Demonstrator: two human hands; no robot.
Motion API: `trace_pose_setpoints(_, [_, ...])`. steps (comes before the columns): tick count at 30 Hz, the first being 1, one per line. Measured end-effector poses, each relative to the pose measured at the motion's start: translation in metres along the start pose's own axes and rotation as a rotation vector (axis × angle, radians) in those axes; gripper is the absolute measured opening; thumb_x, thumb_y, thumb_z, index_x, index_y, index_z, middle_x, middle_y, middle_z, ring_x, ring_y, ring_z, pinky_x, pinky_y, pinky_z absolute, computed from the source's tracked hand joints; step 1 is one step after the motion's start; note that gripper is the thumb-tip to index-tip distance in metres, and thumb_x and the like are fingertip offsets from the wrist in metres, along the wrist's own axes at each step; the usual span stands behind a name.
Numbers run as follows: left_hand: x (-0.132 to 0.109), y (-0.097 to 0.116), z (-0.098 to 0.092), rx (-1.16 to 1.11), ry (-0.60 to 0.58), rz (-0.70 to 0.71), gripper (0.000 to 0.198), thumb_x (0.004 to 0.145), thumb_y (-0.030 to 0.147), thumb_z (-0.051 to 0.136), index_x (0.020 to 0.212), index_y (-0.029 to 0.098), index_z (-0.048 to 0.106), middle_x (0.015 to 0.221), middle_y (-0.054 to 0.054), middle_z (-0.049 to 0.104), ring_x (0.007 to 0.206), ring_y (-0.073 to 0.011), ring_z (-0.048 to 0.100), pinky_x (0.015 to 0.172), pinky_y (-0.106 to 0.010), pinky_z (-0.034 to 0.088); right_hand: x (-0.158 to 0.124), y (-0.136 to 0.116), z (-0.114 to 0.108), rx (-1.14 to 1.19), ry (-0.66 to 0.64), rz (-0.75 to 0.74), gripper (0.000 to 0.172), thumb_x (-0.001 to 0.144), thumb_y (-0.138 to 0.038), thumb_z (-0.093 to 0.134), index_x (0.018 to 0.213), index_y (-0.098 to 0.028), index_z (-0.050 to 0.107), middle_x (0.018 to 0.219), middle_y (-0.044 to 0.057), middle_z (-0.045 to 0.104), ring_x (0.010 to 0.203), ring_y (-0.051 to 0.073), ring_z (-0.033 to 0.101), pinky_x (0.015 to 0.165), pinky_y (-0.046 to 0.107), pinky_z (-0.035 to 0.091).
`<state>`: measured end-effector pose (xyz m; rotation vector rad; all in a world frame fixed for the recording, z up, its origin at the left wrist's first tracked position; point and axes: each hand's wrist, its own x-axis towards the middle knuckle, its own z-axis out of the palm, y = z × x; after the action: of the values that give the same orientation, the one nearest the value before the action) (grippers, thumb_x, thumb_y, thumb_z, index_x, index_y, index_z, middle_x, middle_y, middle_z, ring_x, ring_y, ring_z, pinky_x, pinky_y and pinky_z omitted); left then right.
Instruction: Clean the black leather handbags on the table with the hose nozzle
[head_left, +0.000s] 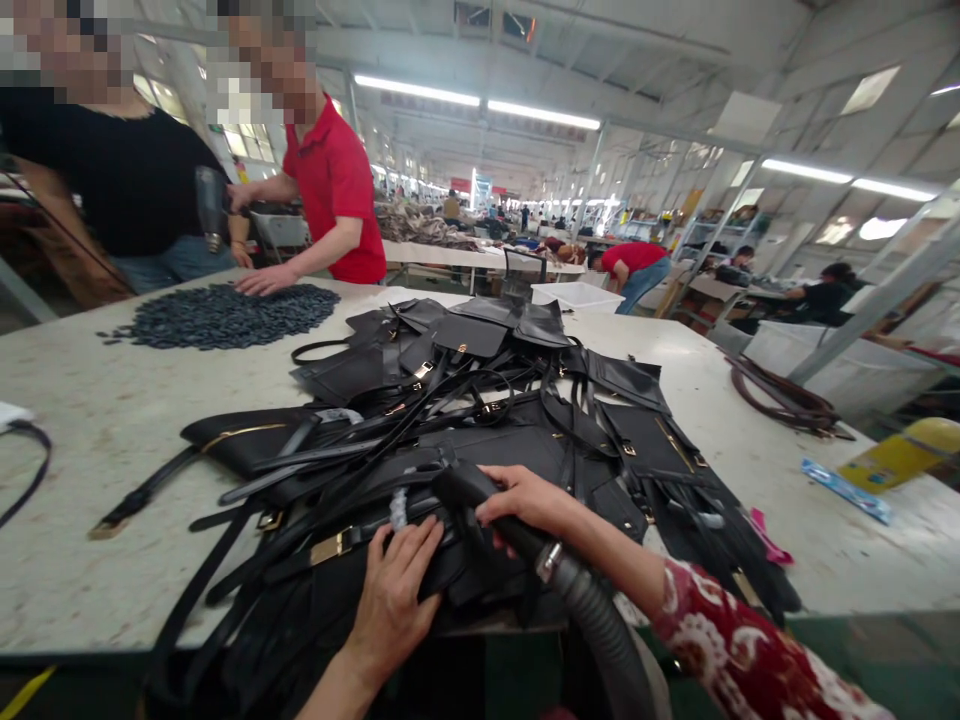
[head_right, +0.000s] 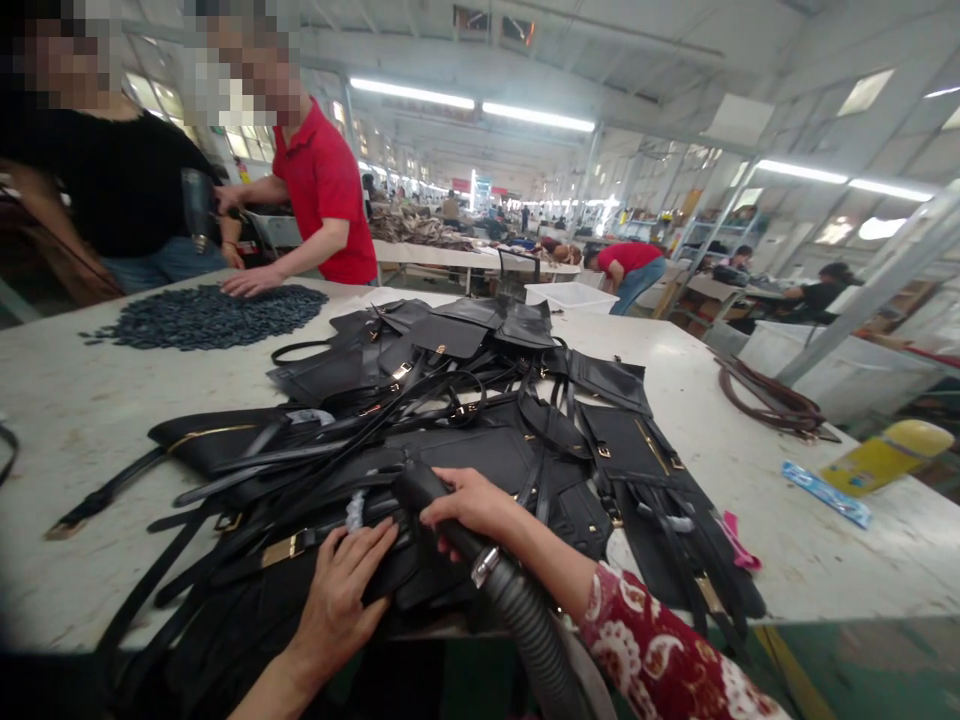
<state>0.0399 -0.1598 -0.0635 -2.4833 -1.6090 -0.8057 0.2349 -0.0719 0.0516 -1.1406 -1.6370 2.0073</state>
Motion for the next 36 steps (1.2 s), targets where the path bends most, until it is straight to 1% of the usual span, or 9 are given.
trace_pose_setpoints(7, [-0.008, 0.001, 0.002, -0.01, -0.021, -0.057, 0.075, 0.058, 0.004, 0.046, 0.13, 0.017, 0.032, 0.127, -0.012, 0.045, 0.113, -0.03, 0.039, 0.097, -0.055, 0.016, 0.087, -0.023, -0.006, -0.061, 0.033, 0.044, 0.032, 0.063, -0.017, 0.057, 0.095, -0.013, 0.055, 0.053, -0.001, 0.057, 0.042, 0.013, 0.056, 0.038, 0.021, 0.043])
trace_pose_setpoints(12, [0.001, -0.002, -0.032, 0.044, -0.085, -0.039, 0.061, 0.068, 0.005, 0.044, 0.125, 0.026, 0.041, 0.11, -0.01, 0.053, 0.1, -0.0257, 0.049, 0.09, -0.05, 0.025, 0.102, -0.022, 0.003, -0.125, 0.135, -0.119, 0.048, 0.065, -0.019, 0.054, 0.113, -0.015, 0.046, 0.05, -0.005, 0.051, 0.038, 0.011, 0.051, 0.036, 0.021, 0.041])
trace_pose_setpoints(15, [0.001, -0.015, -0.067, 0.135, -0.036, -0.059, 0.049, 0.077, 0.006, 0.039, 0.119, 0.03, 0.048, 0.103, -0.007, 0.055, 0.093, -0.021, 0.051, 0.087, -0.044, 0.028, 0.077, -0.015, -0.003, -0.144, 0.162, -0.19, 0.062, 0.067, -0.023, 0.055, 0.126, -0.018, 0.035, 0.052, -0.005, 0.053, 0.041, 0.013, 0.052, 0.039, 0.023, 0.043])
trace_pose_setpoints(18, [-0.013, -0.03, -0.09, 0.206, -0.017, -0.1, 0.049, 0.078, 0.003, 0.037, 0.116, 0.032, 0.051, 0.11, -0.006, 0.054, 0.098, -0.0208, 0.05, 0.09, -0.044, 0.026, 0.032, 0.0, -0.012, -0.159, 0.183, -0.183, 0.074, 0.066, -0.027, 0.057, 0.132, -0.017, 0.026, 0.047, -0.005, 0.054, 0.038, 0.015, 0.051, 0.039, 0.025, 0.042])
trace_pose_setpoints(22, [-0.04, -0.041, -0.094, 0.181, -0.233, -0.165, 0.06, 0.069, 0.003, 0.047, 0.119, 0.036, 0.045, 0.122, -0.005, 0.048, 0.117, -0.0259, 0.038, 0.094, -0.054, 0.02, -0.028, 0.037, -0.017, -0.136, 0.167, -0.102, 0.085, 0.063, -0.031, 0.06, 0.136, -0.017, 0.019, 0.053, -0.002, 0.058, 0.042, 0.017, 0.052, 0.039, 0.025, 0.041])
trace_pose_setpoints(25, [-0.044, -0.032, -0.095, 0.111, -0.389, -0.246, 0.065, 0.063, 0.013, 0.057, 0.122, 0.033, 0.042, 0.131, -0.008, 0.04, 0.122, -0.0304, 0.031, 0.094, -0.061, 0.017, -0.064, 0.07, -0.021, -0.181, 0.2, -0.044, 0.083, 0.06, -0.034, 0.062, 0.134, -0.018, 0.028, 0.062, 0.001, 0.064, 0.048, 0.019, 0.055, 0.044, 0.026, 0.044])
trace_pose_setpoints(27, [-0.036, -0.02, -0.096, 0.069, -0.408, -0.252, 0.061, 0.063, 0.02, 0.06, 0.121, 0.031, 0.044, 0.133, -0.009, 0.037, 0.122, -0.0311, 0.03, 0.095, -0.061, 0.018, -0.087, 0.087, -0.023, -0.179, 0.276, -0.043, 0.079, 0.06, -0.036, 0.061, 0.132, -0.019, 0.034, 0.074, 0.003, 0.067, 0.05, 0.019, 0.057, 0.046, 0.026, 0.045])
trace_pose_setpoints(31, [-0.006, 0.001, -0.08, -0.024, -0.326, -0.109, 0.051, 0.073, 0.017, 0.051, 0.122, 0.027, 0.043, 0.13, -0.008, 0.042, 0.122, -0.0242, 0.033, 0.099, -0.052, 0.022, -0.123, 0.109, -0.033, -0.052, 0.452, -0.027, 0.084, 0.064, -0.036, 0.059, 0.135, -0.014, 0.022, 0.06, 0.0, 0.063, 0.042, 0.015, 0.052, 0.04, 0.025, 0.042])
trace_pose_setpoints(36, [0.037, 0.028, -0.028, -0.108, -0.321, 0.136, 0.055, 0.072, 0.011, 0.048, 0.125, 0.024, 0.039, 0.133, -0.008, 0.039, 0.124, -0.0224, 0.03, 0.101, -0.048, 0.022, -0.153, 0.121, -0.055, 0.08, 0.612, 0.0, 0.09, 0.062, -0.031, 0.06, 0.136, -0.009, 0.014, 0.049, -0.005, 0.056, 0.036, 0.012, 0.047, 0.036, 0.022, 0.039])
